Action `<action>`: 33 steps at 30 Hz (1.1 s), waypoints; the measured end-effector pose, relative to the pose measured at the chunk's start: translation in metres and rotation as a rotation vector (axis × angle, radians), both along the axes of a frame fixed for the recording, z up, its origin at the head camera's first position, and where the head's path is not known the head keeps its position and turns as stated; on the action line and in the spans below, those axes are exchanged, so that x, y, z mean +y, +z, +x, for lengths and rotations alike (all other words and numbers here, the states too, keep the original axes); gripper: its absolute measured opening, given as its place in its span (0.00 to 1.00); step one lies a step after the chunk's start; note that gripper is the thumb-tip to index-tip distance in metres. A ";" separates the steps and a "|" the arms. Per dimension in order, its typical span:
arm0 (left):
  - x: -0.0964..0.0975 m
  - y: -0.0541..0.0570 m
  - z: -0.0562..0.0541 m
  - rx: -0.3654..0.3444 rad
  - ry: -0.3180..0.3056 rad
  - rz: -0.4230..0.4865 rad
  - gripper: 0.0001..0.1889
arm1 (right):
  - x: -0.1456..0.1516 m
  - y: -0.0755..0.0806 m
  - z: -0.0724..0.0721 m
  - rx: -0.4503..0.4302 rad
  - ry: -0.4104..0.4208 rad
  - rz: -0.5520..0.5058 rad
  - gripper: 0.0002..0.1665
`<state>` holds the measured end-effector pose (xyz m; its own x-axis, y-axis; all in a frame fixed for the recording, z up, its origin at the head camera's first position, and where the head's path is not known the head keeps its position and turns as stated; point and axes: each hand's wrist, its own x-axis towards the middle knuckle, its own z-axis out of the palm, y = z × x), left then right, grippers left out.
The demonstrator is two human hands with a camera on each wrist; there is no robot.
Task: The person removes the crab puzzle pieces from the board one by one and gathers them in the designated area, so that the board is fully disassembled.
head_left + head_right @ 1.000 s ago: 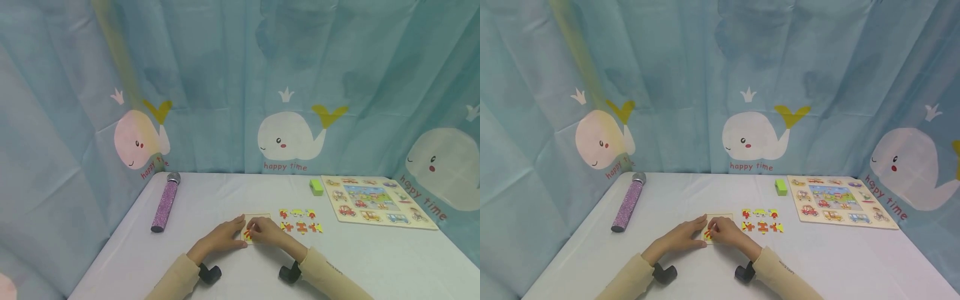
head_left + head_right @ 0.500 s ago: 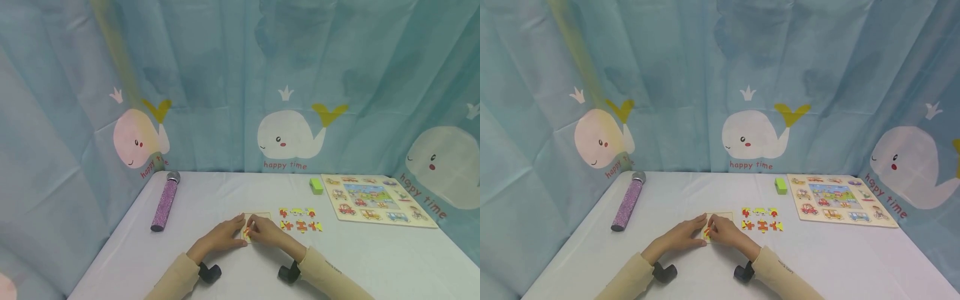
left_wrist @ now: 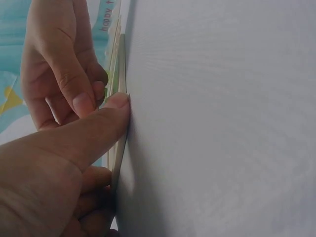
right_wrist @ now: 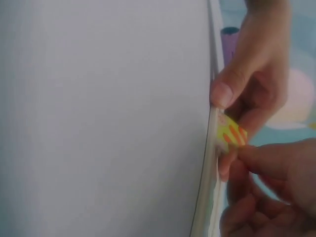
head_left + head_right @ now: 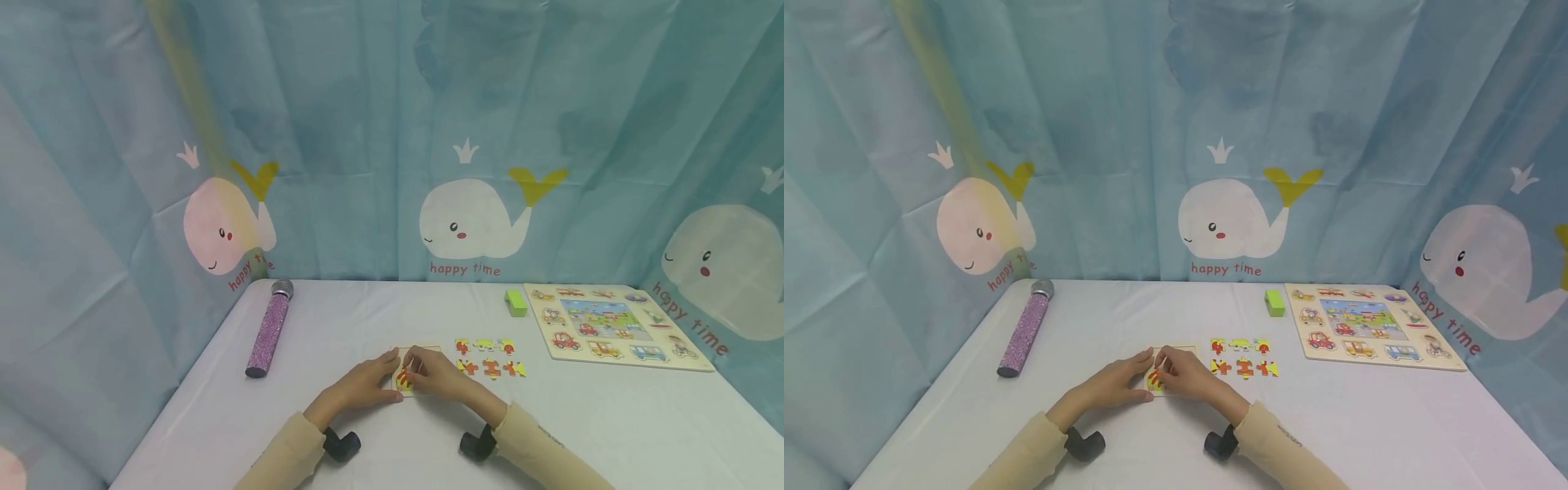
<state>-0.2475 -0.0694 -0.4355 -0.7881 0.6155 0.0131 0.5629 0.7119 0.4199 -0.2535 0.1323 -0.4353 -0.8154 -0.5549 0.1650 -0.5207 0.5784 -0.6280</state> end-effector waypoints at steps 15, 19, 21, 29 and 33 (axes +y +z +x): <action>0.003 -0.008 0.001 -0.028 0.022 -0.003 0.41 | 0.014 0.001 0.002 -0.103 -0.101 -0.150 0.04; 0.004 -0.008 -0.001 -0.031 0.019 -0.005 0.41 | 0.025 0.003 0.000 -0.198 -0.114 -0.200 0.04; 0.004 -0.008 0.000 -0.033 0.023 -0.007 0.41 | 0.031 0.006 -0.001 -0.222 -0.132 -0.208 0.04; 0.002 -0.004 0.000 -0.033 0.023 0.002 0.40 | 0.068 0.022 0.001 -0.260 -0.204 -0.174 0.07; 0.001 0.001 -0.002 -0.033 0.028 0.013 0.40 | 0.090 0.028 0.005 -0.264 -0.249 -0.136 0.07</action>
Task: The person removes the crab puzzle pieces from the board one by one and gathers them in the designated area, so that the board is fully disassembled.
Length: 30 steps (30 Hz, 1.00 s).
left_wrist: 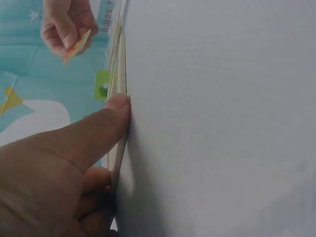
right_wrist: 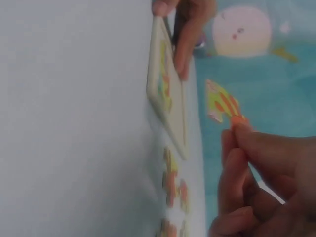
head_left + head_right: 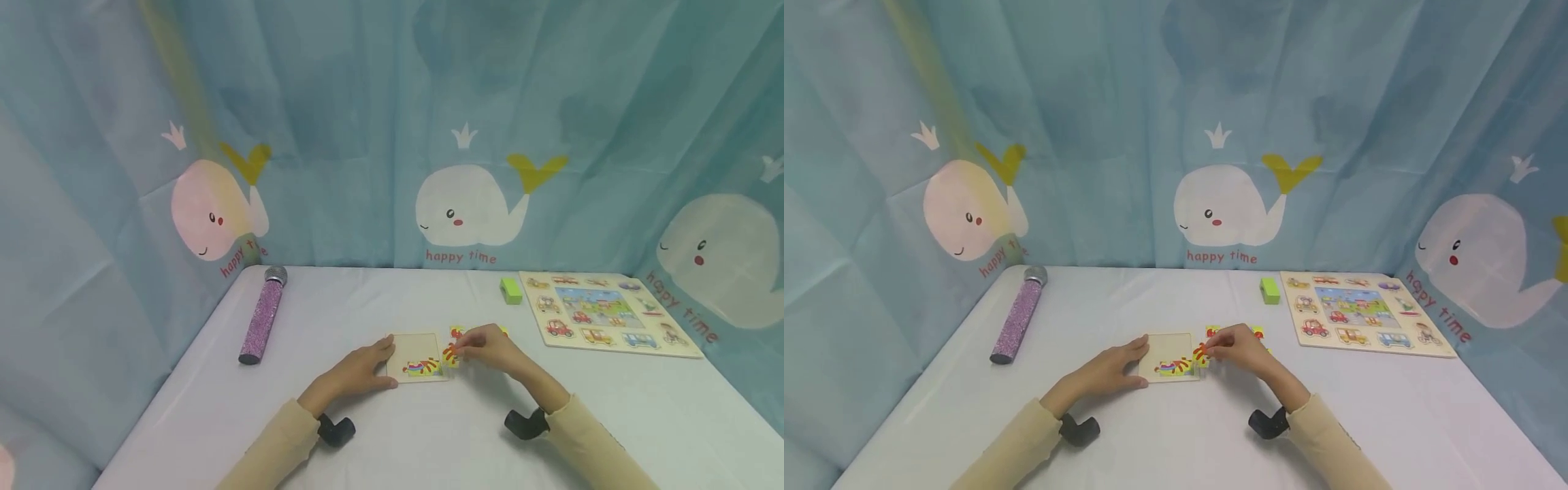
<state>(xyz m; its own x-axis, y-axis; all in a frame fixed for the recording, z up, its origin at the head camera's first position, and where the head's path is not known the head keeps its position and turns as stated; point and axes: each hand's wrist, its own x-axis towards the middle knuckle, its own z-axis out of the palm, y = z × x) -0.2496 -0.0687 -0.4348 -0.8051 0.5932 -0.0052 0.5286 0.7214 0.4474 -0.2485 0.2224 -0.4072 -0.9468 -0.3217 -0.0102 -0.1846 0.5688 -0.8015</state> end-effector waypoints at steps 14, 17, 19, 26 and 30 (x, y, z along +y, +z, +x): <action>-0.002 0.002 -0.003 0.010 -0.005 0.008 0.40 | 0.020 -0.016 0.012 -0.086 -0.035 0.063 0.06; -0.002 0.001 -0.003 0.014 -0.017 0.013 0.40 | 0.018 -0.017 0.014 -0.067 -0.056 0.084 0.06; -0.002 0.000 -0.003 0.020 -0.021 0.008 0.40 | 0.016 -0.018 0.015 -0.064 -0.080 0.101 0.04; -0.001 -0.002 -0.002 0.029 -0.015 0.004 0.40 | 0.012 -0.014 0.014 -0.053 -0.112 0.155 0.03; -0.001 -0.001 -0.001 0.017 -0.011 0.003 0.40 | 0.008 -0.007 0.009 -0.057 -0.038 0.139 0.04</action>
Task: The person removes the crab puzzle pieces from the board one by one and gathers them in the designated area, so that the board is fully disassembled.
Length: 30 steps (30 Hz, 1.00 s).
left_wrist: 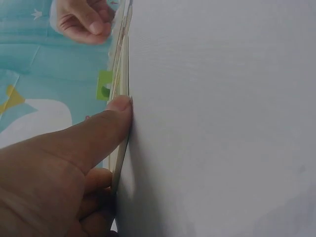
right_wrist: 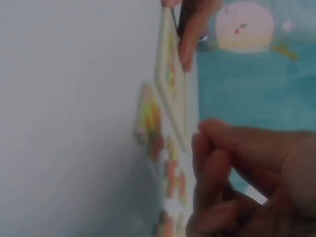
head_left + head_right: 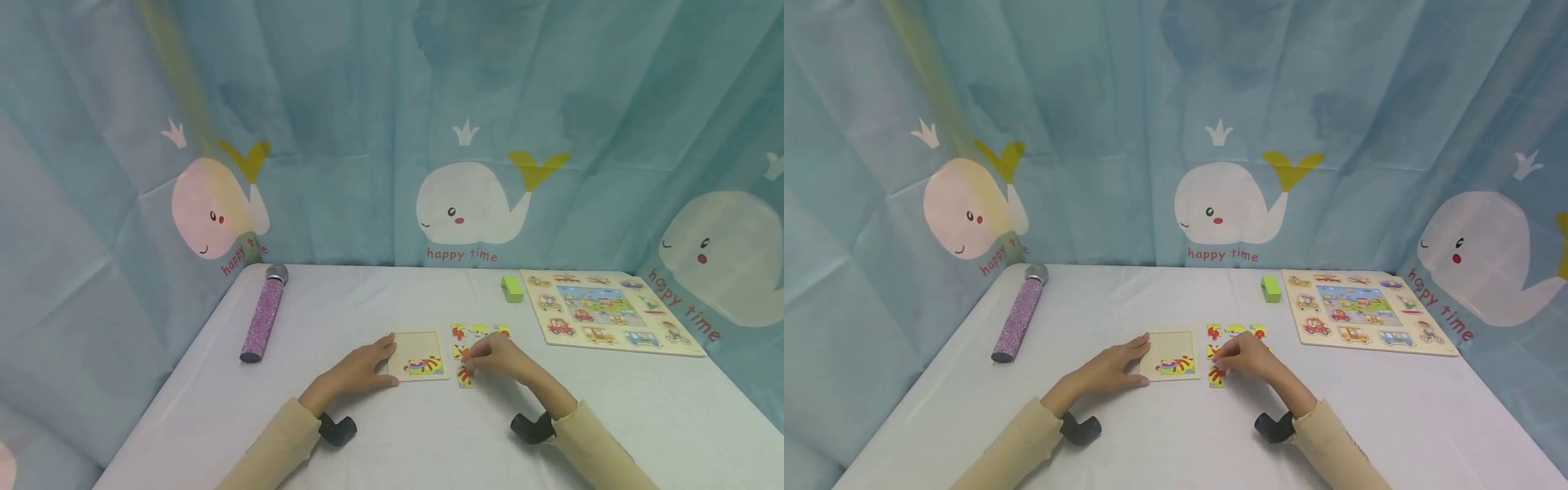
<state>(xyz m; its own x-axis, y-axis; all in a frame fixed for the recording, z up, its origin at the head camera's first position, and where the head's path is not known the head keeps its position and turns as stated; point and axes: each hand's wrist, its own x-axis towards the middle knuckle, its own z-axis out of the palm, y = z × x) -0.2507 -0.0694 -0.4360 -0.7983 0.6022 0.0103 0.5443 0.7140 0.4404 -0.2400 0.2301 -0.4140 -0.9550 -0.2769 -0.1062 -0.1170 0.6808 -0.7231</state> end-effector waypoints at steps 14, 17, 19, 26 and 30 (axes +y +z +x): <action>0.002 -0.002 0.002 0.009 0.007 -0.005 0.40 | -0.060 0.000 -0.012 0.110 0.157 0.071 0.05; 0.001 -0.004 0.005 0.014 0.006 -0.002 0.39 | -0.069 -0.005 -0.010 0.129 0.201 0.091 0.07; 0.000 -0.005 0.007 0.023 -0.001 -0.002 0.39 | -0.072 -0.007 -0.009 0.137 0.221 0.118 0.08; 0.000 -0.003 0.006 0.035 -0.005 0.000 0.40 | -0.080 -0.007 -0.006 0.142 0.216 0.197 0.09; 0.001 -0.004 0.005 0.037 0.000 0.003 0.40 | -0.081 -0.006 -0.005 0.145 0.220 0.225 0.09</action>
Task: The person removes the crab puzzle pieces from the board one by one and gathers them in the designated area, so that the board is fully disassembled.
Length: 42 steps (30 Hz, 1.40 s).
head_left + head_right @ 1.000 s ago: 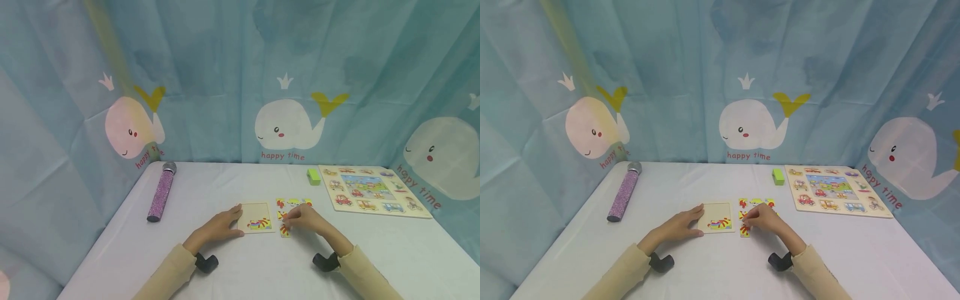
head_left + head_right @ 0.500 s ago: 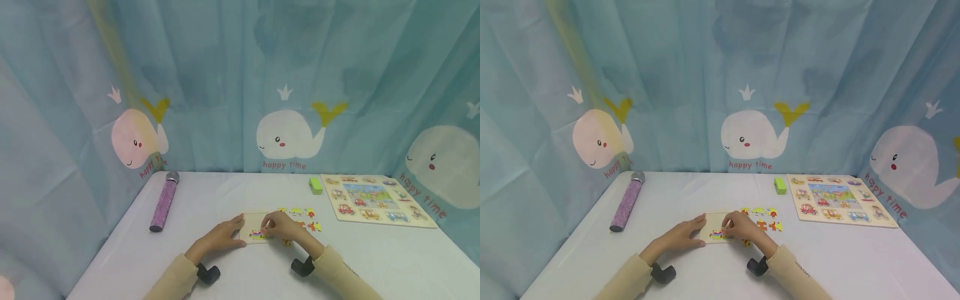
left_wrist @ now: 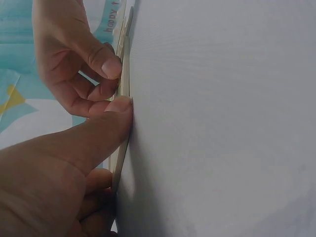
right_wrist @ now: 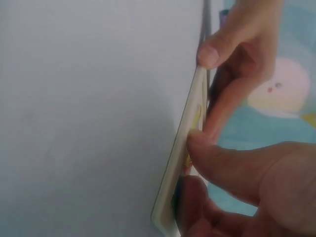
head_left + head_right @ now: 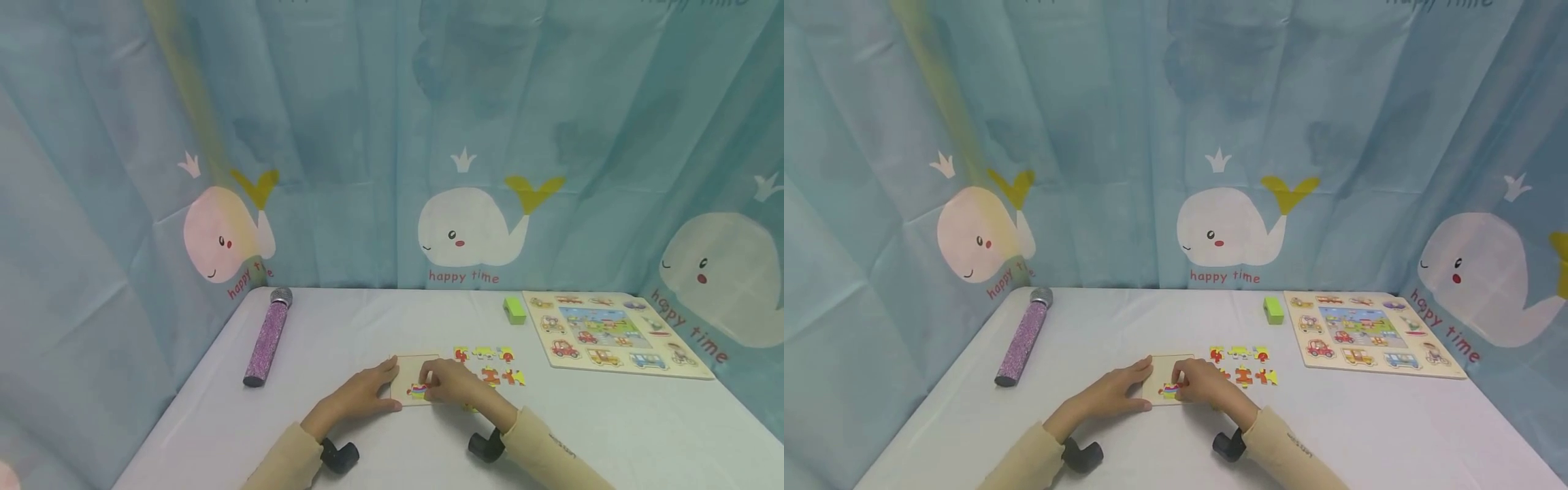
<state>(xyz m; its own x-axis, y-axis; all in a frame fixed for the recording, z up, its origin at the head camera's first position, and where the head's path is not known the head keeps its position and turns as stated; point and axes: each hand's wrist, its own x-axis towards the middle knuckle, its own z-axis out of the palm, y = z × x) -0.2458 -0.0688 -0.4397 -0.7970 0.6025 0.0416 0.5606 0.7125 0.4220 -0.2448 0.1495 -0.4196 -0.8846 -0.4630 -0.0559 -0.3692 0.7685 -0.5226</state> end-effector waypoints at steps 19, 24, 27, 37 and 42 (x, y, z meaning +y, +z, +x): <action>0.002 -0.003 -0.002 -0.003 0.023 -0.025 0.41 | 0.005 -0.009 -0.003 0.104 -0.042 -0.100 0.07; 0.001 -0.002 -0.001 -0.017 0.038 -0.031 0.41 | 0.010 -0.011 -0.008 0.074 -0.031 -0.168 0.04; 0.001 -0.002 -0.001 -0.014 0.034 -0.029 0.41 | 0.013 -0.011 -0.009 0.071 -0.016 -0.215 0.03; 0.002 -0.004 0.001 0.000 0.027 -0.038 0.41 | 0.048 -0.010 -0.004 -0.015 -0.044 -0.371 0.06; 0.001 -0.002 0.000 0.015 0.022 -0.042 0.41 | 0.080 -0.003 0.002 -0.077 -0.127 -0.395 0.09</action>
<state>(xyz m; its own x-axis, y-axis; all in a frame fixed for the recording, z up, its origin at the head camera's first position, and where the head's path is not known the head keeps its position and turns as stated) -0.2461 -0.0676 -0.4412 -0.8093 0.5867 0.0282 0.5508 0.7414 0.3833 -0.2431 0.2292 -0.4228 -0.9362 -0.3496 0.0357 -0.2326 0.5401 -0.8088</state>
